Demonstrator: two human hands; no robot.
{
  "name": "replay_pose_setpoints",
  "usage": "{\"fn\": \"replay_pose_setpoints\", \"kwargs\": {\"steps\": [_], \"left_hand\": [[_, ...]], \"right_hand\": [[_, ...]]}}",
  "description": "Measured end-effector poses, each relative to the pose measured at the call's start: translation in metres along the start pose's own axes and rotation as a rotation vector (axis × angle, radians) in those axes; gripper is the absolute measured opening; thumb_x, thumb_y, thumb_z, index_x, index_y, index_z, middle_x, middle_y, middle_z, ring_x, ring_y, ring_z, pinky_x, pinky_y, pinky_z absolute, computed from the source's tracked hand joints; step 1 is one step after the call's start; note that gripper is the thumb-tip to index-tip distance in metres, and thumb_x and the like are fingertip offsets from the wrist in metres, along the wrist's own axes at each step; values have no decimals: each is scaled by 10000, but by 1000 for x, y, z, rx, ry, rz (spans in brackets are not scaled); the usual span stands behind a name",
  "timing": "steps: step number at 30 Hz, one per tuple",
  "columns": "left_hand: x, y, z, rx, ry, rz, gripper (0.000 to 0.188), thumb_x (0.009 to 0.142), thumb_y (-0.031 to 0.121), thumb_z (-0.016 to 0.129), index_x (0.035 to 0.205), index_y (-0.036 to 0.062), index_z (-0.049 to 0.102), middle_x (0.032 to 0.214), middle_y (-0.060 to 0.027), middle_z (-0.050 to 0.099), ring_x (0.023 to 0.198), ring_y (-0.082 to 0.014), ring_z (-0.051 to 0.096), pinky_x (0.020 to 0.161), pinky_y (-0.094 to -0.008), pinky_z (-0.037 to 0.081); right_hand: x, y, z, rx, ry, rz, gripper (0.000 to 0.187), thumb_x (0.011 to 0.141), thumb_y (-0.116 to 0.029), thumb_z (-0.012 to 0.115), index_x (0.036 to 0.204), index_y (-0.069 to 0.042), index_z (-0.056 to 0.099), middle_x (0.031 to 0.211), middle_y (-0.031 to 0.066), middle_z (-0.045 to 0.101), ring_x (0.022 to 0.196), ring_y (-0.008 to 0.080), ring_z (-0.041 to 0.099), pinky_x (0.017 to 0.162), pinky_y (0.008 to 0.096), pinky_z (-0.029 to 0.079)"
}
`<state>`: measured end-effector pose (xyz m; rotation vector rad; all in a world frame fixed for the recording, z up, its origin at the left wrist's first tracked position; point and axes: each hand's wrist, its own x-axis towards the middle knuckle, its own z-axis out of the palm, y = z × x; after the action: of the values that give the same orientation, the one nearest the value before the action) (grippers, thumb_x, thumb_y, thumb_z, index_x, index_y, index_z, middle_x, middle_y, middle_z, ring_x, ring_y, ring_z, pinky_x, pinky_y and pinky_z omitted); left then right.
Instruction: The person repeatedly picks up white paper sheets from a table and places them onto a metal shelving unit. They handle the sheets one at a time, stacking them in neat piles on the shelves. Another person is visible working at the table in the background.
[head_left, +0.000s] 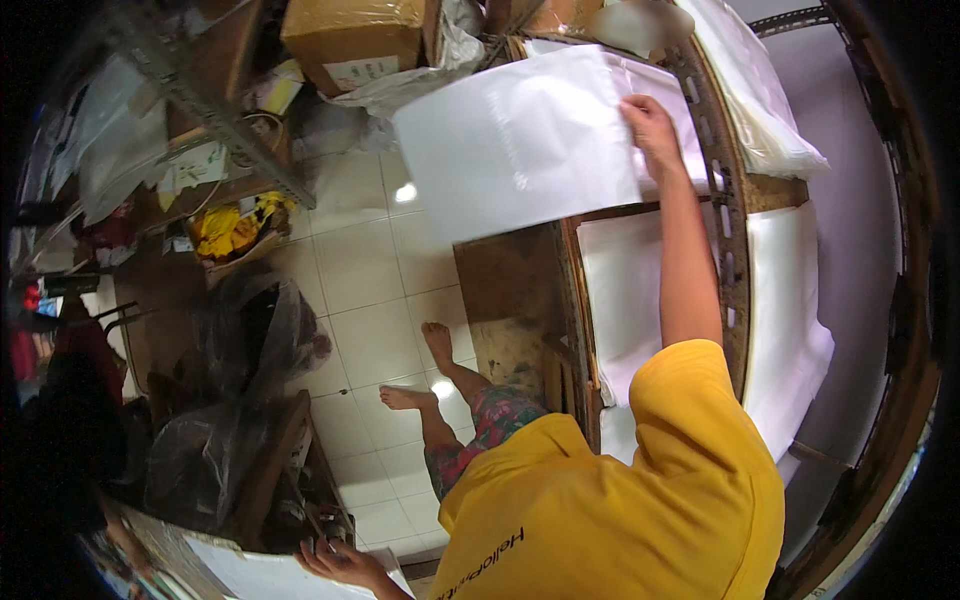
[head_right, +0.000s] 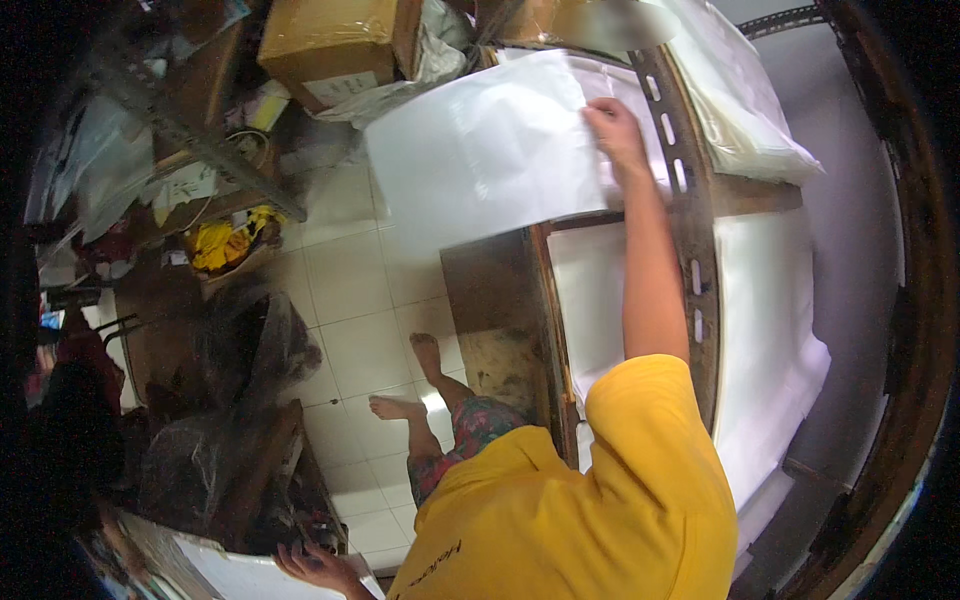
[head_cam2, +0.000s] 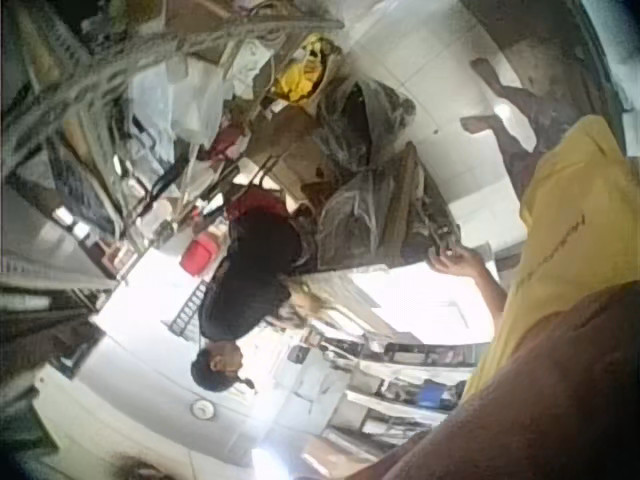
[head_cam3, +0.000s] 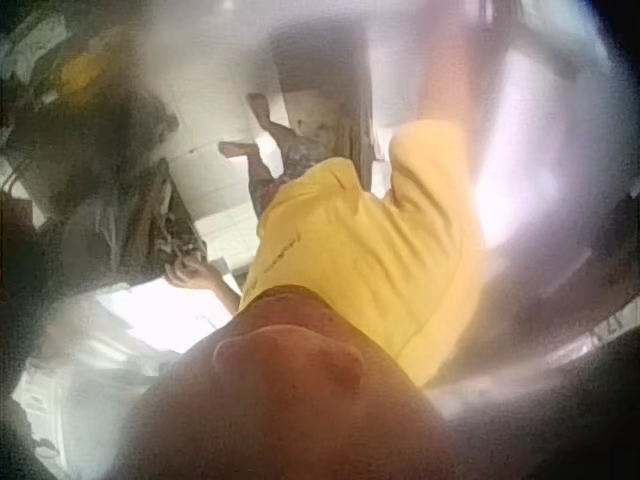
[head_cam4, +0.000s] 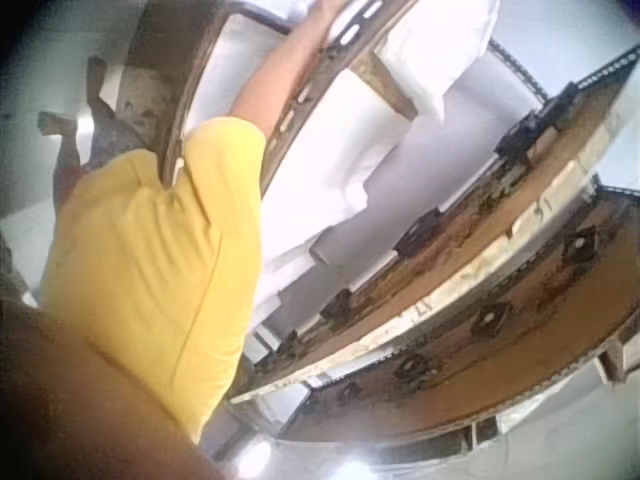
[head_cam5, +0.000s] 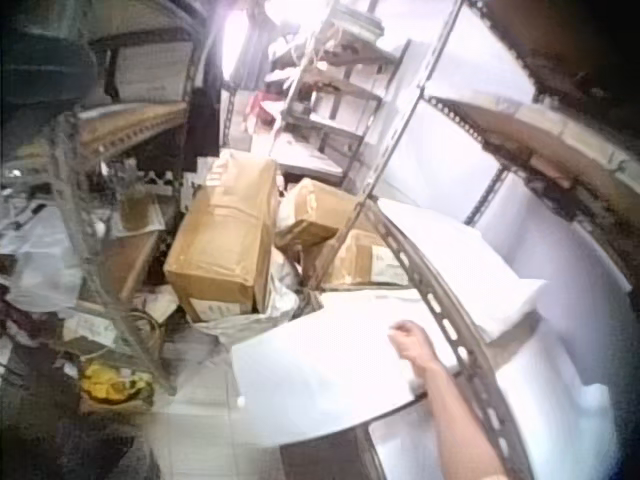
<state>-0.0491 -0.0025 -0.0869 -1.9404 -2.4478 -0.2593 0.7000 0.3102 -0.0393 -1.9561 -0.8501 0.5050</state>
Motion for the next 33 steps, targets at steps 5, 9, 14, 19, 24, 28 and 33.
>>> {"fn": "replay_pose_setpoints", "kwargs": {"steps": [5, 9, 14, 19, 24, 28, 33], "left_hand": [[15, 35, -4, 47, 111, 48, 317, 986, 301, 561, 862, 27, 657, 1158, -203, 615, 1133, -398, 538, 974, -590, 416], [28, 47, -2, 63, 142, 110, 277, 978, 253, 574, 834, 28, 651, 1073, -188, 644, 1067, -398, 563, 948, -589, 425], [31, 16, 5, 209, 111, 335, 295, 968, 286, 564, 919, 3, 635, 1000, -195, 642, 942, -396, 577, 855, -559, 465], [1, -2, -1, 266, -129, -7, 512, 956, 540, 453, 1141, 74, 555, 1210, -253, 578, 1243, -471, 435, 984, -689, 361], [21, 5, 9, 228, -103, 54, 463, 963, 472, 455, 1107, 46, 567, 1196, -256, 567, 1223, -472, 439, 989, -679, 357], [20, 10, 15, 220, -82, 88, 426, 968, 415, 461, 1098, 25, 574, 1213, -258, 556, 1241, -474, 428, 1001, -666, 352], [28, 6, 24, 184, -55, 139, 380, 973, 343, 468, 1087, -1, 582, 1235, -260, 542, 1263, -475, 413, 1016, -650, 345]], "right_hand": [[66, 131, -107, 68, 298, 89, 234, 847, -200, 703, 1043, -76, 667, 840, 3, 646, 650, 100, 582, 510, 246, 445], [91, 191, -181, -35, 560, -37, 179, 839, -209, 687, 962, -81, 660, 715, -16, 589, 500, 78, 469, 399, 226, 333], [110, 267, -265, -278, 830, 185, 134, 816, -156, 700, 902, -58, 670, 729, 24, 623, 547, 122, 530, 473, 260, 426], [108, 280, -257, -414, 993, 391, 148, 769, -158, 730, 809, -27, 672, 755, 71, 660, 628, 174, 601, 596, 312, 499], [99, 288, -278, -483, 971, 482, 171, 770, -199, 713, 780, -34, 669, 772, 89, 669, 698, 204, 636, 628, 342, 514], [95, 278, -258, -715, 878, 453, 234, 776, -254, 671, 861, -40, 717, 874, 125, 718, 836, 272, 690, 765, 392, 542], [88, 256, -252, -926, 894, 570, 309, 756, -263, 637, 952, -50, 746, 986, 151, 733, 966, 341, 690, 901, 428, 526]]}}
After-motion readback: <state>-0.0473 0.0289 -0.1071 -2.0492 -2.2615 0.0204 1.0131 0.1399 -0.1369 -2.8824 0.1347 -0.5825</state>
